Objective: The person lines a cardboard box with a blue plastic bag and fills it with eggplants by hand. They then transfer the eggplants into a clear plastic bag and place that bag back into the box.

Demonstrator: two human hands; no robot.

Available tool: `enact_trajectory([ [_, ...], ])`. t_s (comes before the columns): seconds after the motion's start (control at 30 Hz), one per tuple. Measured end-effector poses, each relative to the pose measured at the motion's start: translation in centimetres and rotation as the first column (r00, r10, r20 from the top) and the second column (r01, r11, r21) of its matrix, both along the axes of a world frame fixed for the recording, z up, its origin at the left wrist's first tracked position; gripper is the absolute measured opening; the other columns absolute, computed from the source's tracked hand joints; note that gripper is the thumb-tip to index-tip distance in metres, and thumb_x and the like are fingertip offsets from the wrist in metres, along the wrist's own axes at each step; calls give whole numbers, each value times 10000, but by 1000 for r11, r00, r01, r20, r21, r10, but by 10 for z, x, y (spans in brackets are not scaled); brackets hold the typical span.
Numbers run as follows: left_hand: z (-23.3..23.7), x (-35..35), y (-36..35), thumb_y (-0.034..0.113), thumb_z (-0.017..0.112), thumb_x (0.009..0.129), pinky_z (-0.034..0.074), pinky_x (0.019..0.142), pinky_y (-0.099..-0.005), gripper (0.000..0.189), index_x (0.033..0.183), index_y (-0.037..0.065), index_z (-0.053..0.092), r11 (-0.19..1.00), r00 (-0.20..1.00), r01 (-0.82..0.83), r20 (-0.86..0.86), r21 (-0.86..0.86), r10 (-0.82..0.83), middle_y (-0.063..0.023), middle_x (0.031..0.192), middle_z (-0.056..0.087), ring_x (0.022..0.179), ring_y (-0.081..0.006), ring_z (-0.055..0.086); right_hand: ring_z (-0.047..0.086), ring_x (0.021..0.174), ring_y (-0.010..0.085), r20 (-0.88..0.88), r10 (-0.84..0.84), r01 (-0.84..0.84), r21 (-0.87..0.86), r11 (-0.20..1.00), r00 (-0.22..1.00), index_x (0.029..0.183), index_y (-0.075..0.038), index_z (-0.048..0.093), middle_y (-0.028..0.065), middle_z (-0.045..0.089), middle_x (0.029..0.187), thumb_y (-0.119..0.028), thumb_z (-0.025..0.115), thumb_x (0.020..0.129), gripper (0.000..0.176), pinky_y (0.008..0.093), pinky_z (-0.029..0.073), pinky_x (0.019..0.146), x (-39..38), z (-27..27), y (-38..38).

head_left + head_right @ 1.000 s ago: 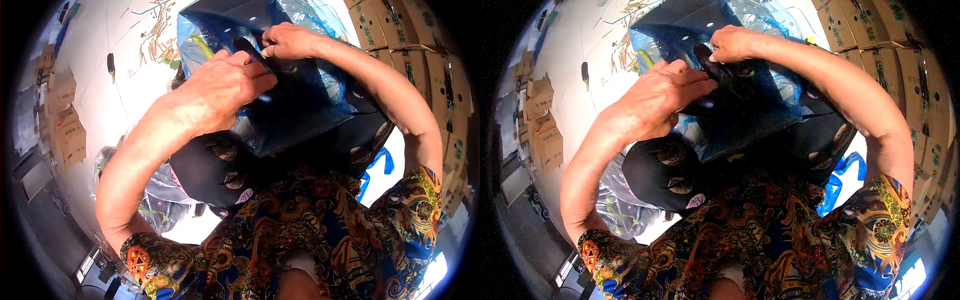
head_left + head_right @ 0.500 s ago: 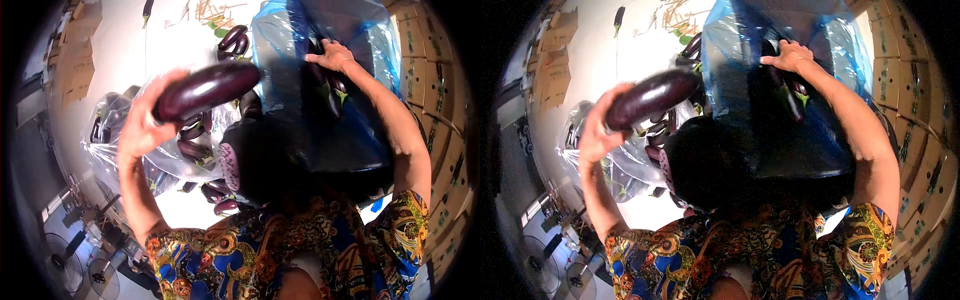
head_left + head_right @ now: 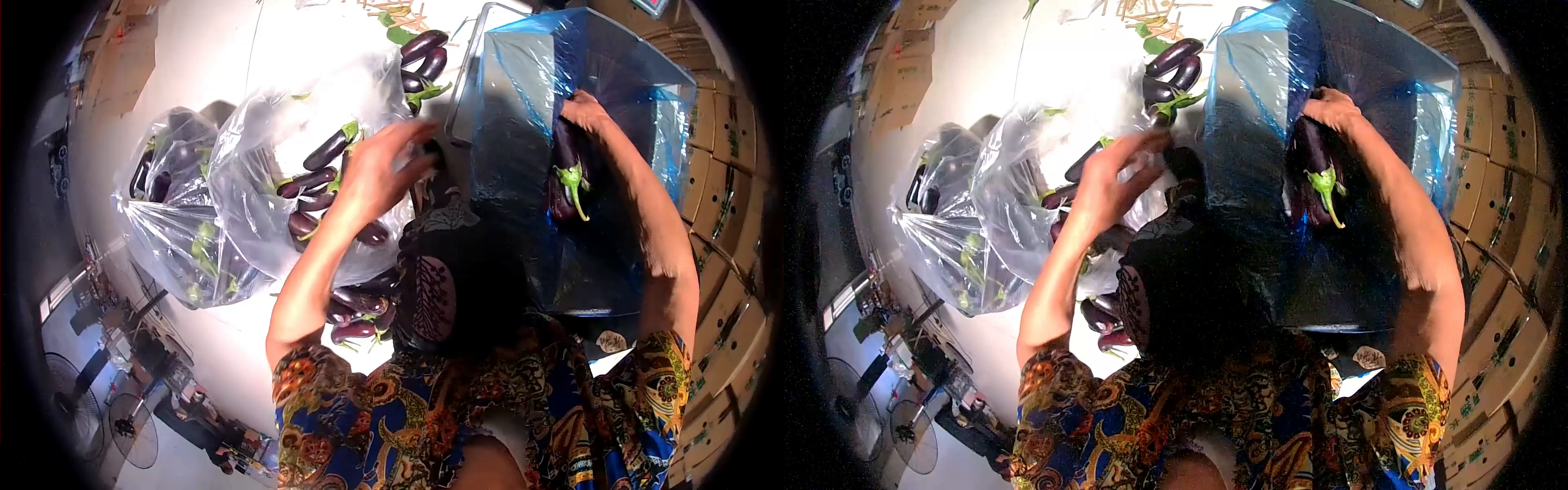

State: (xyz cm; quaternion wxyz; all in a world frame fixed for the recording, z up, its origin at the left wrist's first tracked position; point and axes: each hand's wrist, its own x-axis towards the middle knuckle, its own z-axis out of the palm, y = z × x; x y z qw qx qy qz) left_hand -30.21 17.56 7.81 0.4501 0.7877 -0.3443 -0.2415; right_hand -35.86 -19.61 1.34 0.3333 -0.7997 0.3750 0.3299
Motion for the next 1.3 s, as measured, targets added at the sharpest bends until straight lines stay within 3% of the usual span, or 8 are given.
enact_trajectory([
  [0.1,-94,38,-46,71,648,840,432,970,-357,544,1344,38,446,955,977,28,-192,-296,-88,-193,1281,541,1194,-316,522,607,894,225,152,-9,5,30,1000,988,1120,-23,590,104,649,971,-334,794,606,634,311,472,826,-16,23,12],
  [0.13,-128,60,-43,97,627,850,410,1001,-353,585,1380,30,388,998,974,-32,228,60,17,-223,1340,479,1245,-325,472,603,863,224,213,32,-31,-7,999,976,1101,-26,585,99,646,932,-309,799,600,614,305,469,820,-23,33,15],
  [0.23,-233,143,28,303,452,887,418,982,-402,416,1185,57,608,587,994,-33,88,809,-66,-212,1219,582,1160,-335,541,557,995,221,285,-7,-81,297,951,958,1242,-62,485,85,613,1042,-266,795,623,721,322,403,946,-49,66,17],
  [0.6,-109,14,38,56,549,875,486,826,-312,192,1030,24,656,827,792,-552,240,-109,561,-121,957,671,914,-207,637,448,1158,242,143,59,-99,290,952,988,1370,-10,383,128,517,1204,-388,728,697,845,343,305,1031,-41,82,33],
  [0.8,-174,-55,154,48,557,878,466,820,-269,149,997,16,640,509,491,-859,-194,56,849,-30,947,647,883,-124,582,448,1155,255,224,-69,-9,329,944,972,1381,0,386,121,514,1216,-366,676,716,813,342,287,1029,-51,81,46],
  [0.9,-227,-95,254,19,548,858,461,846,-258,225,1068,16,627,207,375,-772,168,601,912,-74,1040,674,951,-140,611,437,1207,279,241,-28,-55,330,942,970,1436,15,310,169,474,1324,-398,661,712,904,348,276,1056,-56,68,37],
  [1.13,-237,-145,334,196,586,790,497,754,-343,259,949,6,661,-97,28,-805,200,586,979,-146,826,690,810,-254,659,367,1317,286,182,-98,43,284,958,978,1448,22,294,205,394,1427,-430,704,679,982,373,235,1098,-67,47,12],
  [1.3,-236,-156,335,284,649,758,487,827,-353,385,1039,21,654,224,373,-760,127,610,919,-152,946,693,895,-267,647,322,1359,280,206,-228,161,296,941,952,1455,12,278,193,348,1471,-475,708,704,993,374,187,1130,-67,68,41],
])
